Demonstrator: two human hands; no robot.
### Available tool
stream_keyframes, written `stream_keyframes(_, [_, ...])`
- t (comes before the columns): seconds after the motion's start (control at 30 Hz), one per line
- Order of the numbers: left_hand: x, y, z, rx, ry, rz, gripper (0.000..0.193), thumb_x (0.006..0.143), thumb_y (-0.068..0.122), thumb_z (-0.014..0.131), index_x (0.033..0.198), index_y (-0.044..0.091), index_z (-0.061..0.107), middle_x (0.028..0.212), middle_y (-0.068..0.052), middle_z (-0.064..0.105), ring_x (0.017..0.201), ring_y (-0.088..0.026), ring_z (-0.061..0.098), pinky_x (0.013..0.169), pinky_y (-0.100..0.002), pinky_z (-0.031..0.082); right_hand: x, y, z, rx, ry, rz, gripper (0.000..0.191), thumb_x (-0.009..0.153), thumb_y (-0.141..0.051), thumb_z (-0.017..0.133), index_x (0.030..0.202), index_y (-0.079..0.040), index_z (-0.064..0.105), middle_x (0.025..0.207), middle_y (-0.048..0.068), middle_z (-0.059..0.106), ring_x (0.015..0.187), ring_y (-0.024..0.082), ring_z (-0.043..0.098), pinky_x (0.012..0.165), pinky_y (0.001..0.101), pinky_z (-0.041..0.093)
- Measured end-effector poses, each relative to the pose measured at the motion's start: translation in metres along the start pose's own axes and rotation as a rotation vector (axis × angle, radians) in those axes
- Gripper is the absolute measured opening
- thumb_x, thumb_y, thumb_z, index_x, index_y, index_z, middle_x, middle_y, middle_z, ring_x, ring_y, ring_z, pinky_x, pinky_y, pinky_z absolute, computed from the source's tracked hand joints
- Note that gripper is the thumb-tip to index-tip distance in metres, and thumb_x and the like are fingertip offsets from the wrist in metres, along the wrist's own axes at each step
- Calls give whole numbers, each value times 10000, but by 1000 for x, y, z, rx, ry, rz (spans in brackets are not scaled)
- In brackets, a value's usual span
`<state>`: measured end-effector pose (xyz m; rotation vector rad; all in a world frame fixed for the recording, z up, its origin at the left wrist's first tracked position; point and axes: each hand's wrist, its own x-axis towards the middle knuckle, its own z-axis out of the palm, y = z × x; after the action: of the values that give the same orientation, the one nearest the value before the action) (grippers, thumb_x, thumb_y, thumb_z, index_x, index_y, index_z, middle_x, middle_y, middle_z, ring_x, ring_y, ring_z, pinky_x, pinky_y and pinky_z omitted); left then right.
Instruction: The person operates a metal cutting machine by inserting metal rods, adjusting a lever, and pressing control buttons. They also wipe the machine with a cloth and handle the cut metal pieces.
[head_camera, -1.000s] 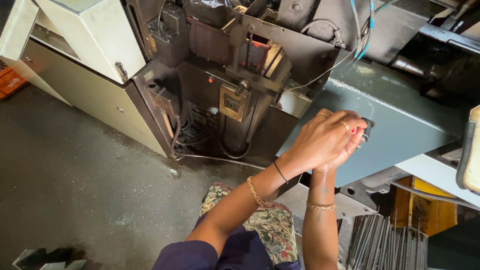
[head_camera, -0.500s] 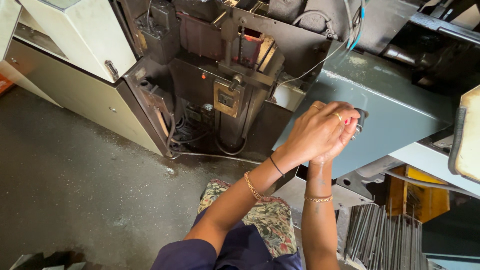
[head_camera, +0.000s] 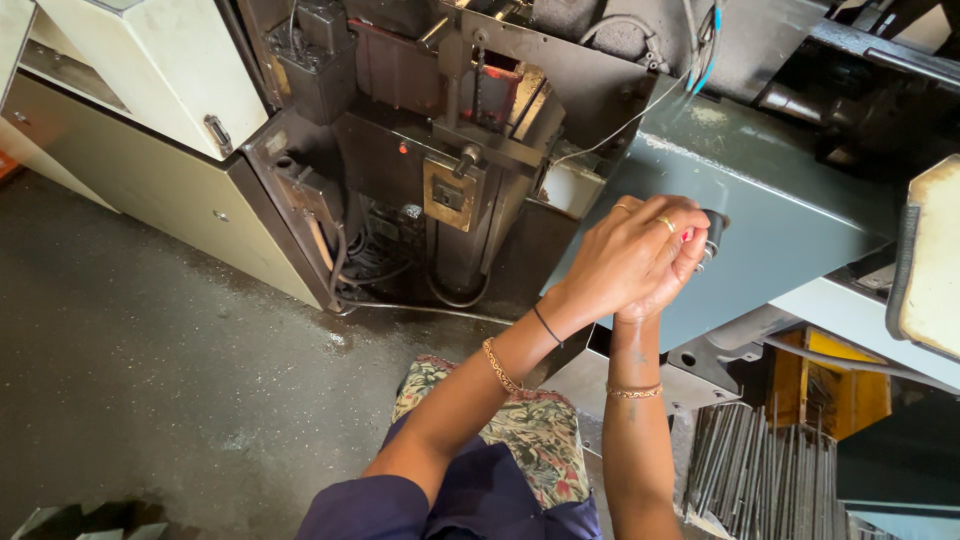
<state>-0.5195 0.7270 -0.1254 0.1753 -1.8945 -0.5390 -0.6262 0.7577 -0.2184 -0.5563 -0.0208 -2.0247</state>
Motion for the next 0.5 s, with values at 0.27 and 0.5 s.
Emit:
stream_keyframes(0.27, [-2, 1, 3, 3, -29, -46, 176, 946, 207, 628, 1111, 179, 682, 1106, -12, 698, 932, -313, 648, 838, -411, 563, 3, 1, -9, -148, -103, -81, 337, 1079, -493, 527, 1046, -161, 575, 980, 47, 536, 958, 178, 551, 886, 347, 499])
stream_keyframes(0.5, [-5, -3, 9, -4, -30, -69, 168, 982, 201, 593, 1127, 185, 676, 1127, -14, 694, 947, -321, 651, 853, -426, 562, 3, -5, -27, -114, -71, -51, 304, 1086, -469, 517, 1048, -172, 571, 983, 43, 517, 938, 172, 541, 874, 356, 499])
